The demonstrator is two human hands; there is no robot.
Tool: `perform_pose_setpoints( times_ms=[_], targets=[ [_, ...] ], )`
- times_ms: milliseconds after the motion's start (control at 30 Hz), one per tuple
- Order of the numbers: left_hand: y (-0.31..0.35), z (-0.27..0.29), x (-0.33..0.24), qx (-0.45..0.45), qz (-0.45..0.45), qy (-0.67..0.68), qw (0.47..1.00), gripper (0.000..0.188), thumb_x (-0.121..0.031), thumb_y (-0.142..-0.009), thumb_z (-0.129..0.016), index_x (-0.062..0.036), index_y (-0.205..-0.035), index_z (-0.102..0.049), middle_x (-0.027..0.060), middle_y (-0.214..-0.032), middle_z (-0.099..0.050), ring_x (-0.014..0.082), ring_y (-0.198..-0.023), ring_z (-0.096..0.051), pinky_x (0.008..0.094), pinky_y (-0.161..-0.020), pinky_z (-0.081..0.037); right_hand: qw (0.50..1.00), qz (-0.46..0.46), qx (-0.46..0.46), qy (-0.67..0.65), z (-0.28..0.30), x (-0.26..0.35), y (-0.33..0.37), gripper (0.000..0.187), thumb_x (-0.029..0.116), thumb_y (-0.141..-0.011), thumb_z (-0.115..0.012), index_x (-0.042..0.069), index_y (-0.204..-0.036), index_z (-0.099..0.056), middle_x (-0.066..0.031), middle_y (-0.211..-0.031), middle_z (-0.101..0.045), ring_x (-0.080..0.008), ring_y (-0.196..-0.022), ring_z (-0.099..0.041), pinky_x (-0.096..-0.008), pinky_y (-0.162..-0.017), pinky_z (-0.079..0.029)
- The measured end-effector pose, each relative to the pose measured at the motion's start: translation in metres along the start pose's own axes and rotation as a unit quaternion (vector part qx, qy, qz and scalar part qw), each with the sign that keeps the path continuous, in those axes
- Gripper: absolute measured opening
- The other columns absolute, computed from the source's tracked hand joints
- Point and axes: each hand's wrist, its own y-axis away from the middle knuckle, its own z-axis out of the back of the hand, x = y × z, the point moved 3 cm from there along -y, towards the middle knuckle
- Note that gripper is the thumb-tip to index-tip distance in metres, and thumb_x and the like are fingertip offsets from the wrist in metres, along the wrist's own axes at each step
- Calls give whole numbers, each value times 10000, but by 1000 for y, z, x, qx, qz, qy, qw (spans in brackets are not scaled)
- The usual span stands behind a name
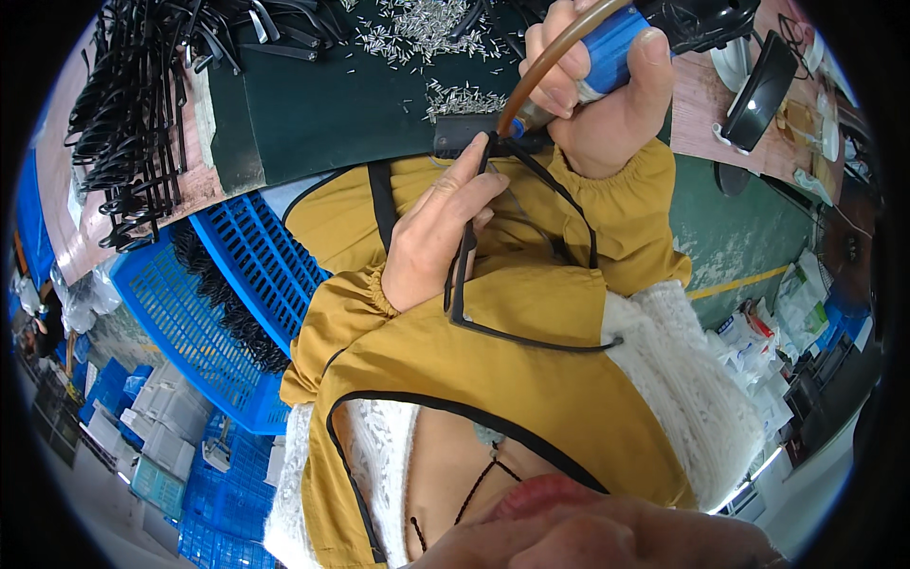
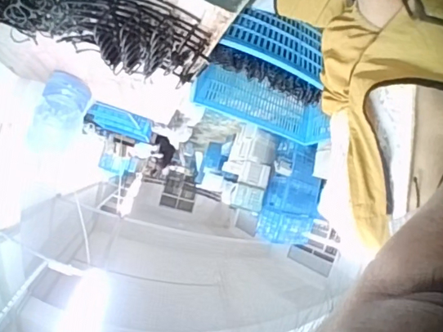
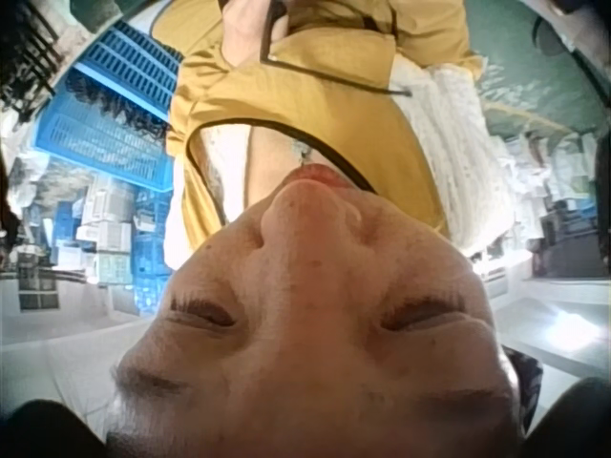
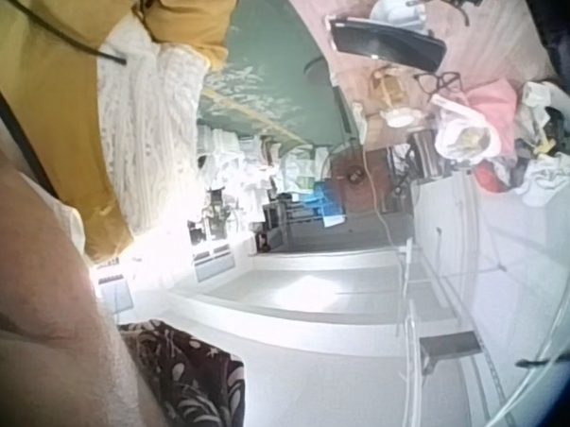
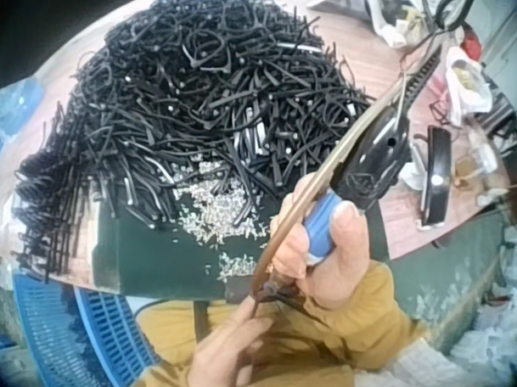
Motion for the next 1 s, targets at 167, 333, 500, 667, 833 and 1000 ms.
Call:
perform_pose_setpoints(
  times_ms=[167,333,500,667,833,1000],
  targets=[
    [0,1,10,-14,-38,9,999,445,183,-767,-614,24,-1180,-657,324,-1318,-636,367,-1041,-732,352,-804,-588,995,-45,-55,68,6,-5,8,446,524,-993,-629,100,-1068,-514,-21,-745,-490,-119,-537,-445,-257,-476,-352],
    [0,-1,11,-29,-38,32,998,359,159,-830,-608,36,-1164,-655,317,-1275,-659,388,-1134,-712,372,-859,-584,996,-50,-76,-15,8,-7,-1,399,493,-1027,-570,100,-1085,-531,-44,-763,-525,-131,-528,-463,-266,-466,-359],
    [-12,41,1,-164,213,240,933,304,-160,-1079,-520,48,-1292,-583,237,-1239,-676,327,-1074,-718,383,-933,-594,989,23,-29,143,27,36,3,487,503,-1060,-485,49,-1218,-565,-86,-856,-626,-186,-657,-605,-305,-571,-497],
    [-24,153,32,-208,416,214,859,579,-482,-1098,-443,24,-1371,-514,249,-1172,-700,303,-977,-749,367,-856,-620,854,67,-163,490,100,144,-14,502,372,-1095,-380,-3,-1340,-606,-184,-1283,-658,-307,-1112,-651,-428,-990,-519],
    [-22,193,33,-124,453,71,880,937,-757,-1023,-227,43,-1020,-714,150,-789,-737,200,-724,-702,316,-670,-548,514,17,-74,855,158,136,-59,345,309,-1000,-599,26,-1164,-711,-179,-1029,-720,-347,-975,-670,-407,-881,-526],
    [-56,169,-24,-122,389,14,913,595,-455,-1109,-423,27,-937,-727,90,-723,-712,135,-627,-665,245,-600,-514,834,-49,-204,509,163,112,-64,364,356,-1020,-617,16,-1070,-735,-25,-879,-715,-107,-777,-614,-271,-709,-485]
  ],
)
